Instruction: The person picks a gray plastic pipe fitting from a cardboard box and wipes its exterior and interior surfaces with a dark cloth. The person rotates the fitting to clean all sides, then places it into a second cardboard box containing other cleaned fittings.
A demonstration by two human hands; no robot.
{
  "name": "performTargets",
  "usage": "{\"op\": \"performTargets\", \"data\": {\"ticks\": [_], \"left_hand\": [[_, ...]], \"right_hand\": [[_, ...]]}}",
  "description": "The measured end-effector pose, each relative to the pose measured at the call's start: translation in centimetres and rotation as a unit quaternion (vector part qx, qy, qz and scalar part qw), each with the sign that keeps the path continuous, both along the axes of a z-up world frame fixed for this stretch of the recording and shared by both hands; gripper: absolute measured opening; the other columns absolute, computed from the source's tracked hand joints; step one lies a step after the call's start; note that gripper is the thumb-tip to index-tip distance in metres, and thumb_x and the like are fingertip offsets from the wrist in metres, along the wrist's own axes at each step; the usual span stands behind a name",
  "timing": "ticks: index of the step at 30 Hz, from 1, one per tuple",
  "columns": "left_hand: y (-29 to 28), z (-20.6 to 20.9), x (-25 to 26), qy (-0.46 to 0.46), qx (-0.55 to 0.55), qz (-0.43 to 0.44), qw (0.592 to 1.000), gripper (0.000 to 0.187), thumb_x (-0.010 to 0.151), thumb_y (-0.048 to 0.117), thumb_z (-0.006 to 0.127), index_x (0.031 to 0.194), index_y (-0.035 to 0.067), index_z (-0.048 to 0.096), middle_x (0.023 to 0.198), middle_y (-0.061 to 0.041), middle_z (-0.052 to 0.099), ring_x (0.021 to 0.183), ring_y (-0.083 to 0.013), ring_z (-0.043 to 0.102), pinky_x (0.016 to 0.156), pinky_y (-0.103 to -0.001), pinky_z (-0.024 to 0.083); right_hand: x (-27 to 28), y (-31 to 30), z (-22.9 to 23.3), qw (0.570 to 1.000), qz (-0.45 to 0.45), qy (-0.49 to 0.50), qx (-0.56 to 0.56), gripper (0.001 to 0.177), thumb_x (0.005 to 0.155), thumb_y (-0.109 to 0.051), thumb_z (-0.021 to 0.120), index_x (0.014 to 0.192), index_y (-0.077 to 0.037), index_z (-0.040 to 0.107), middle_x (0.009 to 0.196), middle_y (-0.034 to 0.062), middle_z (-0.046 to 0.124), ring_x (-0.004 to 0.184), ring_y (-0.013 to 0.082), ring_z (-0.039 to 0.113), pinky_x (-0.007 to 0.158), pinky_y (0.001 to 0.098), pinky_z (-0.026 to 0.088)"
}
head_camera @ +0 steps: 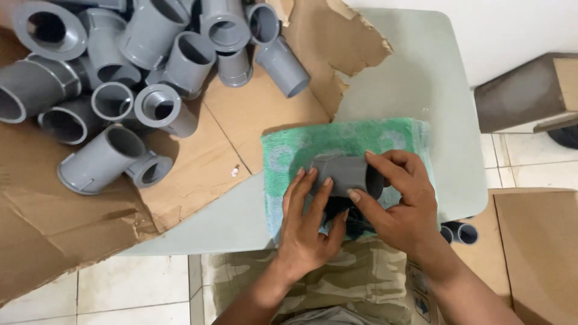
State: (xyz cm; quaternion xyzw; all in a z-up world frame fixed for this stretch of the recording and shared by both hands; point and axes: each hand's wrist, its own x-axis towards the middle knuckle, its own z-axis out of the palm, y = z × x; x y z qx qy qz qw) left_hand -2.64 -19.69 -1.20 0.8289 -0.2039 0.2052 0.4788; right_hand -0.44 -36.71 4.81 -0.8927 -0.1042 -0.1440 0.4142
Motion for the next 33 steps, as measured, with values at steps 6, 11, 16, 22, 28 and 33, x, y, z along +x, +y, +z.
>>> {"op": "performTargets", "data": {"ticks": [6,11,16,22,28,33], "left_hand": [[0.7,0.6,2.1,-0.030,0.022,0.002,0.999,0.061,0.089,0.027,0.068,0.137,-0.001,0.041,0.132,-0.021,0.053,0.124,-0.0389,0.053,0.105,-0.052,0.046],[2.2,-0.7,4.1,-0.025,0.075,-0.102,0.992,0.058,0.092,0.022,0.063,0.142,0.004,0.041,0.139,-0.018,0.049,0.126,-0.0376,0.054,0.105,-0.050,0.047],[1.8,-2.1,4.7,0.007,0.010,-0.076,0.997,0.070,0.089,0.025,0.070,0.142,-0.002,0.034,0.130,-0.023,0.054,0.117,-0.0385,0.056,0.097,-0.046,0.049],[1.3,-3.4,5.2,-0.077,-0.088,-0.019,0.993,0.078,0.073,0.023,0.083,0.136,-0.003,0.046,0.112,-0.021,0.063,0.096,-0.0390,0.065,0.081,-0.051,0.051],[1.5,-5.4,5.3,-0.055,-0.135,-0.007,0.989,0.065,0.076,0.021,0.081,0.130,-0.003,0.054,0.099,-0.019,0.066,0.084,-0.0364,0.066,0.073,-0.047,0.054],[1.6,-2.9,5.4,-0.079,-0.063,-0.040,0.994,0.046,0.078,0.022,0.080,0.121,0.013,0.066,0.118,-0.014,0.063,0.101,-0.0362,0.066,0.082,-0.047,0.054]], "right_hand": [[-1.0,-0.5,-1.1,0.997,-0.006,0.003,-0.079,0.055,0.080,-0.030,0.078,0.127,-0.009,0.061,0.115,0.0150,0.048,0.095,0.0284,0.056,0.078,0.0396,0.050],[-0.6,-0.5,-0.9,0.990,0.090,-0.031,-0.106,0.064,0.088,-0.043,0.066,0.141,-0.014,0.047,0.124,0.0169,0.046,0.102,0.0324,0.055,0.082,0.0444,0.051],[-0.1,-2.0,-2.2,0.990,0.094,0.108,-0.017,0.078,0.078,-0.033,0.072,0.145,-0.010,0.038,0.141,0.0141,0.044,0.132,0.0302,0.046,0.106,0.0440,0.038],[0.0,-3.8,-8.2,0.983,0.087,-0.025,-0.157,0.056,0.070,-0.022,0.078,0.123,-0.014,0.064,0.115,0.0105,0.063,0.111,0.0330,0.061,0.096,0.0452,0.044],[-0.1,-6.1,-7.4,0.988,0.013,-0.014,-0.155,0.040,0.059,-0.024,0.084,0.096,-0.022,0.070,0.094,0.0022,0.063,0.091,0.0276,0.064,0.088,0.0425,0.049],[-0.6,-6.9,-6.1,0.997,0.025,0.072,-0.029,0.034,0.054,-0.009,0.079,0.081,-0.010,0.058,0.130,0.0082,0.062,0.118,0.0337,0.059,0.099,0.0455,0.043]]}}
